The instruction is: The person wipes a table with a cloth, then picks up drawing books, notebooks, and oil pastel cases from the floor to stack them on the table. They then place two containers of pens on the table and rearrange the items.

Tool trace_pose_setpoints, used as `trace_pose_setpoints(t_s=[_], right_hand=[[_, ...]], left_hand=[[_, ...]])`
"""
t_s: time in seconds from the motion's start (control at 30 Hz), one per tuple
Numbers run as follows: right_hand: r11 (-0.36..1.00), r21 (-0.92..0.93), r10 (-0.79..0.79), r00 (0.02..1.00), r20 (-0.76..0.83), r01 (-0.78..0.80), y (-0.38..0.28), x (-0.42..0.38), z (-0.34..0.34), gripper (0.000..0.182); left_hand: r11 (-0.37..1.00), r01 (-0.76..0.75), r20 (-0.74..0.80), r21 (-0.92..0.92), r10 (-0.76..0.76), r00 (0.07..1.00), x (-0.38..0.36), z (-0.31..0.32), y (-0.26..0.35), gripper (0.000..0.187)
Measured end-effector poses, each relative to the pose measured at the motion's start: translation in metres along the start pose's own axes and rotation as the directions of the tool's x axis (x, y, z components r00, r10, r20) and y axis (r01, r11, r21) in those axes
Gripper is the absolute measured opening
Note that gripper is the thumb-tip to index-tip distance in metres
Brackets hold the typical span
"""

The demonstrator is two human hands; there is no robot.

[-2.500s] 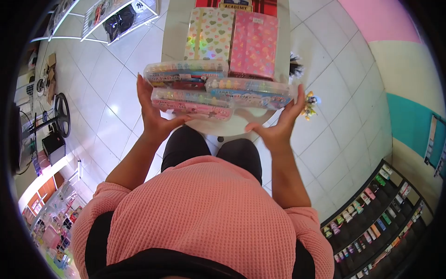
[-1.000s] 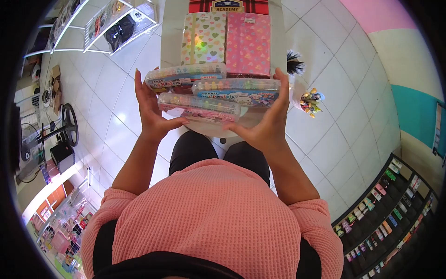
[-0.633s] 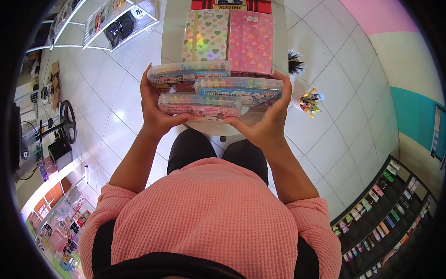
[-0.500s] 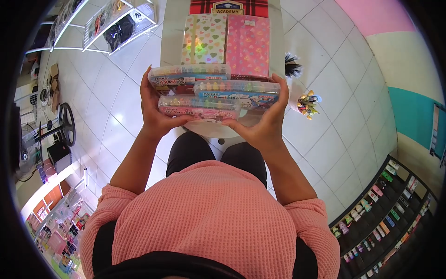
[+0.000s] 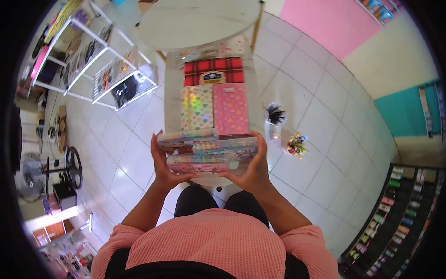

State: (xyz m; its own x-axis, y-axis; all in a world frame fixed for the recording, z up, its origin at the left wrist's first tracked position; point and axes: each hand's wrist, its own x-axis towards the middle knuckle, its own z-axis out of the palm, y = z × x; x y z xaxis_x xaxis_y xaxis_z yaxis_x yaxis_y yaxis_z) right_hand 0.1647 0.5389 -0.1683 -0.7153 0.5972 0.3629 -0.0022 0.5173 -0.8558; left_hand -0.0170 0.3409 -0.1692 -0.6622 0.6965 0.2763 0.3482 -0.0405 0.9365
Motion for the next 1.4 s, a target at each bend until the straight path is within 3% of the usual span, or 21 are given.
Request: trace_pose_setpoints(t_s=[0.1, 0.17, 0.23, 0.43, 0.57, 0.63, 0.7, 0.73, 0.77, 0.8, 0.87, 0.9, 0.93, 0.97, 1.0, 1.07, 1.2, 1.27, 1.3, 1.37, 1.4], right_hand=[[0.994, -0.035, 0.107, 0.994, 0.006, -0.107, -0.007, 0.002, -0.008, 0.126], [0.992, -0.115, 0.055, 0.996, 0.072, -0.047, -0.008, 0.003, -0.01, 0.124], [0.984, -0.176, 0.038, 0.998, 0.04, -0.03, -0.006, -0.001, -0.011, 0.127], [0.992, -0.107, -0.061, 0.998, -0.003, 0.06, 0.008, -0.011, -0.005, 0.129], [0.998, -0.058, -0.024, 0.999, -0.033, 0.022, 0.01, -0.012, -0.01, 0.127], [0.986, -0.126, -0.133, 0.978, -0.158, 0.113, 0.025, -0.014, -0.025, 0.112], [0.998, -0.048, 0.007, 0.917, -0.399, -0.028, 0.046, -0.016, -0.04, 0.074], [0.987, -0.038, 0.125, 0.908, -0.4, -0.153, 0.066, -0.024, -0.048, 0.057], [0.962, -0.029, 0.238, 0.886, -0.399, -0.272, 0.087, -0.033, -0.055, 0.04], [0.958, -0.021, 0.255, 0.879, -0.402, -0.287, 0.104, -0.043, -0.057, 0.04], [0.785, -0.141, 0.597, 0.797, -0.09, -0.604, 0.132, -0.055, -0.06, 0.028], [0.782, -0.133, 0.603, 0.793, -0.086, -0.608, 0.15, -0.064, -0.052, 0.028], [0.803, -0.236, 0.545, 0.834, -0.084, -0.548, 0.17, -0.073, -0.041, 0.03], [0.812, -0.335, 0.484, 0.872, -0.072, -0.478, 0.185, -0.077, -0.031, 0.032], [0.78, -0.435, 0.5, 0.866, 0.0, -0.451, 0.195, -0.073, -0.022, 0.037], [0.754, -0.511, 0.488, 0.873, 0.016, -0.412, 0.223, -0.056, -0.004, 0.039], [0.717, -0.644, 0.424, 0.9, 0.098, -0.267, 0.291, -0.031, 0.028, 0.044], [0.684, -0.7, 0.464, 0.863, 0.199, -0.206, 0.304, -0.021, 0.032, 0.041], [0.641, -0.756, 0.505, 0.816, 0.282, -0.136, 0.307, -0.017, 0.035, 0.039], [0.583, -0.793, 0.542, 0.812, 0.218, -0.177, 0.334, -0.03, 0.05, 0.035], [0.587, -0.767, 0.557, 0.817, 0.152, -0.258, 0.348, -0.043, 0.056, 0.031]], left_hand=[[0.998, 0.006, 0.033, -0.066, -0.003, 0.999, -0.001, 0.001, -0.005, 0.142], [0.993, -0.018, 0.004, 0.115, 0.017, 1.0, 0.003, 0.001, 0.002, 0.141], [0.995, -0.035, 0.026, 0.092, 0.033, 0.999, 0.001, 0.001, -0.002, 0.138], [0.993, -0.045, -0.002, 0.107, 0.046, 0.999, 0.001, 0.005, 0.001, 0.132], [0.979, -0.064, -0.004, 0.195, 0.066, 0.998, 0.002, 0.001, 0.009, 0.129], [0.978, -0.067, -0.063, 0.198, 0.081, 0.995, -0.001, -0.01, 0.004, 0.119], [0.971, 0.013, -0.126, 0.237, 0.018, 0.992, -0.009, -0.033, -0.004, 0.1], [0.963, 0.178, -0.194, 0.203, -0.138, 0.971, -0.021, -0.051, -0.015, 0.087], [0.929, 0.335, -0.259, 0.159, -0.288, 0.922, -0.034, -0.069, -0.036, 0.075], [0.821, 0.568, -0.356, 0.054, -0.516, 0.779, -0.046, -0.084, -0.058, 0.057], [0.55, 0.834, -0.364, 0.047, -0.768, 0.527, -0.087, -0.104, -0.107, 0.049], [0.447, 0.892, -0.26, 0.067, -0.855, 0.448, -0.12, -0.118, -0.139, 0.037], [0.281, 0.933, -0.241, 0.227, -0.912, 0.333, -0.147, -0.119, -0.159, 0.033], [0.343, 0.863, -0.119, 0.372, -0.904, 0.411, -0.172, -0.111, -0.159, 0.03], [0.433, 0.62, 0.028, 0.654, -0.833, 0.553, -0.195, -0.107, -0.166, 0.031], [0.388, 0.592, -0.031, 0.706, -0.819, 0.573, -0.219, -0.073, -0.154, 0.034], [0.249, 0.457, 0.055, 0.854, -0.916, 0.398, -0.181, -0.003, -0.087, 0.039], [0.427, 0.413, 0.207, 0.805, -0.853, 0.478, -0.169, 0.011, -0.081, 0.04], [0.357, 0.399, 0.191, 0.845, -0.897, 0.398, -0.16, 0.014, -0.078, 0.038], [0.483, 0.313, 0.234, 0.818, -0.775, 0.586, -0.176, 0.002, -0.101, 0.04], [0.525, 0.319, 0.249, 0.789, -0.748, 0.616, -0.176, 0.003, -0.103, 0.04]])
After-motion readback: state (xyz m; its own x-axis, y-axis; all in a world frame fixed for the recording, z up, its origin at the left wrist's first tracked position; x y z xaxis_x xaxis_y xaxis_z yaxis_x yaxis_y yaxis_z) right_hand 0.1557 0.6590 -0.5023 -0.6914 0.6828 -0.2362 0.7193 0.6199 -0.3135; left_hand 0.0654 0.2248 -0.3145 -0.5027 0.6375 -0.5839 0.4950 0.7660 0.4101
